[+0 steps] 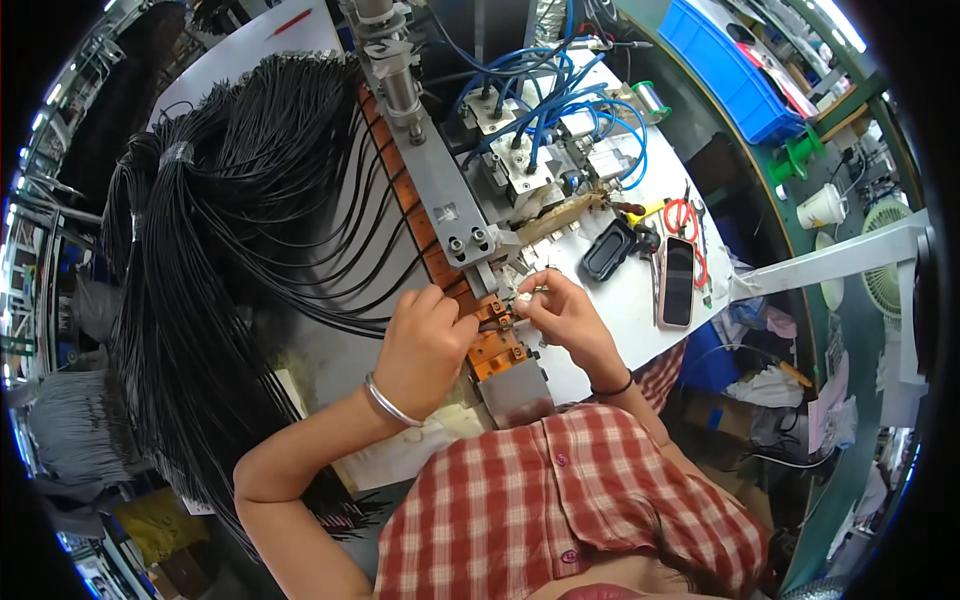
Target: The person arranges a bundle of cables on a workbench, aligns wire ends into a machine fixture by hand, trims the wires using scissors, and inserts more wire leads into the fixture.
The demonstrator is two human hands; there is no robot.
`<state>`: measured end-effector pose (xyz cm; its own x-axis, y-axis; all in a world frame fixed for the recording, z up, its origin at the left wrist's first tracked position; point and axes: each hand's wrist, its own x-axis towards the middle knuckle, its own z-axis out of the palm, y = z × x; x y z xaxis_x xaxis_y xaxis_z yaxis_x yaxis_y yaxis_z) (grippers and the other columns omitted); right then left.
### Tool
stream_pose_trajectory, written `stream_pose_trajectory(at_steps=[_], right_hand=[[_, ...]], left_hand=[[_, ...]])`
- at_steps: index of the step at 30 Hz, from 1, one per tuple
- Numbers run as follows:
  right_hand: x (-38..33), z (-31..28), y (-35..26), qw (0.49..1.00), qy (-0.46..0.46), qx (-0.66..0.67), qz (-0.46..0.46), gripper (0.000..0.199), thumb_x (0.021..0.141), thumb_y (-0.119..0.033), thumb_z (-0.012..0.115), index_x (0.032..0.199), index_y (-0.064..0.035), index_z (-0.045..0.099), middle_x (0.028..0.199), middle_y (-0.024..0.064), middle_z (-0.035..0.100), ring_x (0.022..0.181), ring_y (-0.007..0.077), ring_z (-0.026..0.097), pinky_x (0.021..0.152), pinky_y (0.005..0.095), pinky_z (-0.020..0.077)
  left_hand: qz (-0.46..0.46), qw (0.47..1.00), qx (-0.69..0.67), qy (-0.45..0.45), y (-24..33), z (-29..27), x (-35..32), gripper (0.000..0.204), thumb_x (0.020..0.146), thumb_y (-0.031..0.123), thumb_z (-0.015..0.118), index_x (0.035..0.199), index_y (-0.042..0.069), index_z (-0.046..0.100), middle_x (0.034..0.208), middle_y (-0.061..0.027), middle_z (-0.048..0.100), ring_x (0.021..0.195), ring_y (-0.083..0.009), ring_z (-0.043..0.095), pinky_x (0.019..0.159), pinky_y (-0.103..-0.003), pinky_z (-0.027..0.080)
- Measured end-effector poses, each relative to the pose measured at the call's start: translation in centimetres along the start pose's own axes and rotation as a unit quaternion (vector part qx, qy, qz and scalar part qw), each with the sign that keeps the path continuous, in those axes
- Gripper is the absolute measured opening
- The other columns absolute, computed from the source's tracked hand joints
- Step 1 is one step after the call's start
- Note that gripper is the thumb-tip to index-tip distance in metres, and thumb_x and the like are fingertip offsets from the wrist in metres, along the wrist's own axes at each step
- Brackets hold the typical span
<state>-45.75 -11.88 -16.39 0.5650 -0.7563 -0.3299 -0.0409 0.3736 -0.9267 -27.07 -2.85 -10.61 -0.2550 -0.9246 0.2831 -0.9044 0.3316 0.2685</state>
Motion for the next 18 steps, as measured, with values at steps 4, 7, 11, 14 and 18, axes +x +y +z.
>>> stream_pose_trajectory(at_steps=[4, 7, 11, 14, 18], right_hand=[[-0.8, 0.6, -0.8, 0.994, -0.053, 0.039, -0.083, 0.012, 0.085, -0.01, 0.066, 0.092, -0.0011, 0.063, 0.063, -0.006, 0.053, 0.05, -0.0001, 0.041, 0.042, 0.0167, 0.0287], [-0.1, 0.4, -0.2, 0.995, -0.034, 0.045, -0.08, 0.011, 0.085, -0.009, 0.066, 0.092, -0.0001, 0.065, 0.066, -0.0038, 0.057, 0.051, 0.0003, 0.044, 0.043, 0.0166, 0.0305], [-0.2, 0.6, 0.2, 0.996, -0.002, 0.029, -0.08, 0.009, 0.085, -0.007, 0.066, 0.089, 0.001, 0.066, 0.068, -0.0013, 0.06, 0.05, 0.001, 0.045, 0.043, 0.0168, 0.0317], [-0.2, 0.8, 0.2, 0.996, 0.0, 0.035, -0.086, 0.008, 0.084, -0.006, 0.065, 0.087, 0.0016, 0.065, 0.069, 0.0005, 0.061, 0.049, 0.0022, 0.046, 0.042, 0.0172, 0.0332], [-0.6, 0.3, -0.7, 0.992, -0.06, 0.1, -0.055, 0.005, 0.083, -0.003, 0.065, 0.085, 0.0023, 0.064, 0.069, 0.0029, 0.061, 0.047, 0.0043, 0.048, 0.041, 0.0179, 0.0361]], left_hand=[[-0.02, 0.998, -0.05, 0.025, -0.1, -0.2, 0.2, 0.017, 0.065, 0.001, 0.064, 0.082, 0.004, 0.063, 0.071, -0.0077, 0.053, 0.075, -0.0251, 0.05, 0.068, -0.036, 0.04], [-0.02, 0.997, -0.068, 0.025, -0.1, -0.5, 0.2, 0.018, 0.065, 0.0, 0.066, 0.082, 0.003, 0.063, 0.072, -0.0081, 0.054, 0.075, -0.0253, 0.051, 0.069, -0.037, 0.04], [-0.005, 0.999, -0.031, 0.026, -0.1, -0.4, 0.2, 0.016, 0.064, 0.001, 0.066, 0.079, 0.003, 0.061, 0.071, -0.008, 0.054, 0.075, -0.0257, 0.051, 0.069, -0.037, 0.041], [-0.022, 0.998, -0.043, 0.026, 0.0, -0.5, 0.3, 0.016, 0.063, 0.0, 0.067, 0.078, 0.003, 0.06, 0.071, -0.0077, 0.054, 0.075, -0.0257, 0.051, 0.069, -0.036, 0.041], [-0.018, 0.997, -0.06, 0.037, 0.1, -0.4, 0.4, 0.017, 0.062, 0.0, 0.067, 0.077, 0.003, 0.06, 0.071, -0.0073, 0.055, 0.075, -0.0255, 0.051, 0.068, -0.036, 0.041]])
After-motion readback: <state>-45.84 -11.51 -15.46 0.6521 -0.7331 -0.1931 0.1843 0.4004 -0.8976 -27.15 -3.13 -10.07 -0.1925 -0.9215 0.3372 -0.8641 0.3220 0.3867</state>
